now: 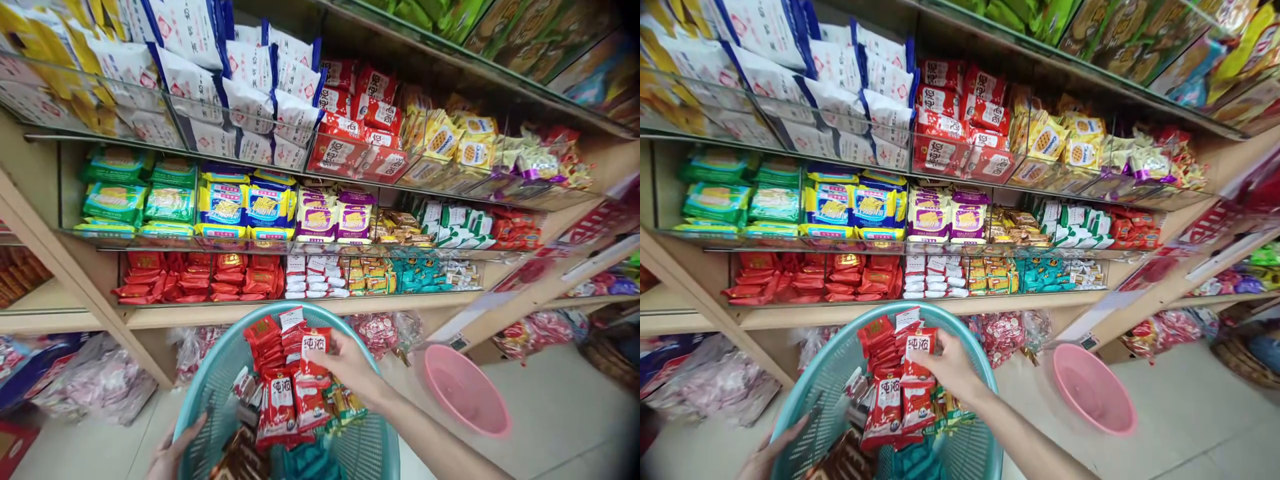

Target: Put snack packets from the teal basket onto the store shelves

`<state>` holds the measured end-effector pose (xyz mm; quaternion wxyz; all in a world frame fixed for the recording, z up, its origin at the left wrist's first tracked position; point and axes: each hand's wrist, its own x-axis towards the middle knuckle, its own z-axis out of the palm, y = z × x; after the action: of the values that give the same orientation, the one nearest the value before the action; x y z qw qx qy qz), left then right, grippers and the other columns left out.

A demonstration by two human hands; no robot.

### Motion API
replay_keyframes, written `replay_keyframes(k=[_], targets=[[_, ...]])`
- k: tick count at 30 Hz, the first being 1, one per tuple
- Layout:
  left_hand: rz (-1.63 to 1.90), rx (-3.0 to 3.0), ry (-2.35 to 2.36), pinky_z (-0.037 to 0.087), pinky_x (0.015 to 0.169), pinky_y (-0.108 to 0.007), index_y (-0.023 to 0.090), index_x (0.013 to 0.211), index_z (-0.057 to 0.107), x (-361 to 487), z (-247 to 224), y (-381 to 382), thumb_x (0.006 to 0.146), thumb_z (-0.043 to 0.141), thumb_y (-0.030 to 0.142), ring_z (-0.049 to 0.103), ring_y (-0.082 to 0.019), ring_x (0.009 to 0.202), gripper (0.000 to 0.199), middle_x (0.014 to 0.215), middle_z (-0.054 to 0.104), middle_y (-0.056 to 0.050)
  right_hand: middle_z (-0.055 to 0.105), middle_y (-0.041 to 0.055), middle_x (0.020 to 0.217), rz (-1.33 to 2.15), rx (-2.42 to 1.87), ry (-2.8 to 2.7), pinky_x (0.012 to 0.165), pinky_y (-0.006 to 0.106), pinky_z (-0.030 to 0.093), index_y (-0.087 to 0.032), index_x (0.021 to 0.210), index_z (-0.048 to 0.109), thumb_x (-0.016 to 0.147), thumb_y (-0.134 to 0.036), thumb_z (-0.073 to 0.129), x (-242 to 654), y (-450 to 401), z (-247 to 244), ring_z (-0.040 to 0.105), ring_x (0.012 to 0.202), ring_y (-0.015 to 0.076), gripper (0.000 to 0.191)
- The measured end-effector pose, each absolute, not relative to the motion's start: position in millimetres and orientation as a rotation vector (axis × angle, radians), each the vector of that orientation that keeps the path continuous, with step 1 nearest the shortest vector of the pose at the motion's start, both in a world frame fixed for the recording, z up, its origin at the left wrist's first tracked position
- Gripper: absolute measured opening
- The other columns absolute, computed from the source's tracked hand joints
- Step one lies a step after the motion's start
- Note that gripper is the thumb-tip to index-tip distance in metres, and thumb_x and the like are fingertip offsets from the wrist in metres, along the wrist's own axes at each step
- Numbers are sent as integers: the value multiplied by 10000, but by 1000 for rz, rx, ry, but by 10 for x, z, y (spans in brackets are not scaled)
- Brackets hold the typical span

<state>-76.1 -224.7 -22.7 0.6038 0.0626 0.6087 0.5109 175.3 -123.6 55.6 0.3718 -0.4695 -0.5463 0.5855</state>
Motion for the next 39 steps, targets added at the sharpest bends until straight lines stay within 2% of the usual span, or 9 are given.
replay_keyframes(k=[5,9,12,18,25,31,37,39], targets=[[1174,88,1445,561,772,-386,243,1279,512,-756,-211,-2236,658,746,251,689,-291,859,663,989,724,-90,680,20,945,1540,-1232,-1458,748,334,508,-219,931,522,683,-398,704,1625,-1280,308,643,880,208,357],[1185,85,1450,565,755,-377,261,1280,508,-749,-189,-2246,669,742,275,693,-280,847,655,1024,716,-85,655,-23,773,1332,-1422,-1689,646,299,467,-241,1027,521,660,-355,706,1518,-1313,236,622,707,177,426],[1212,78,1434,561,764,-368,245,1283,505,-725,-158,-2265,677,739,274,694,-271,846,649,1036,711,-95,625,-45,695,1190,-1511,-1825,646,289,432,-258,1030,538,668,-335,691,1448,-1371,192,594,683,168,400],[1194,91,1410,554,784,-353,266,1243,539,-766,-233,-2273,655,742,195,679,-269,907,627,1058,706,-76,601,-57,663,1107,-1580,-1950,666,279,396,-257,976,563,674,-355,682,1377,-1420,191,564,672,155,339],[1207,65,1404,560,787,-365,255,1269,515,-765,-200,-2276,659,734,166,684,-271,888,654,1037,715,-76,614,-41,723,1002,-1581,-2056,751,311,370,-255,966,570,684,-362,675,1352,-1355,196,559,730,170,320],[1222,27,1407,568,782,-345,230,1256,533,-741,-151,-2254,662,735,157,694,-264,843,632,970,734,-73,620,-2,988,870,-1543,-2113,852,371,334,-264,973,571,668,-403,702,1370,-1338,140,527,961,222,360],[1231,6,1391,575,761,-355,204,1247,543,-743,-168,-2251,696,707,199,701,-265,809,575,939,739,-84,576,4,1035,777,-1529,-2138,858,393,342,-274,956,582,677,-409,709,1408,-1308,96,493,1003,233,336],[1228,22,1396,575,754,-355,199,1253,536,-741,-167,-2255,688,710,189,703,-265,801,592,930,740,-88,551,14,1121,773,-1506,-2151,871,402,350,-285,1021,569,711,-455,671,1445,-1305,112,481,1044,235,369]])
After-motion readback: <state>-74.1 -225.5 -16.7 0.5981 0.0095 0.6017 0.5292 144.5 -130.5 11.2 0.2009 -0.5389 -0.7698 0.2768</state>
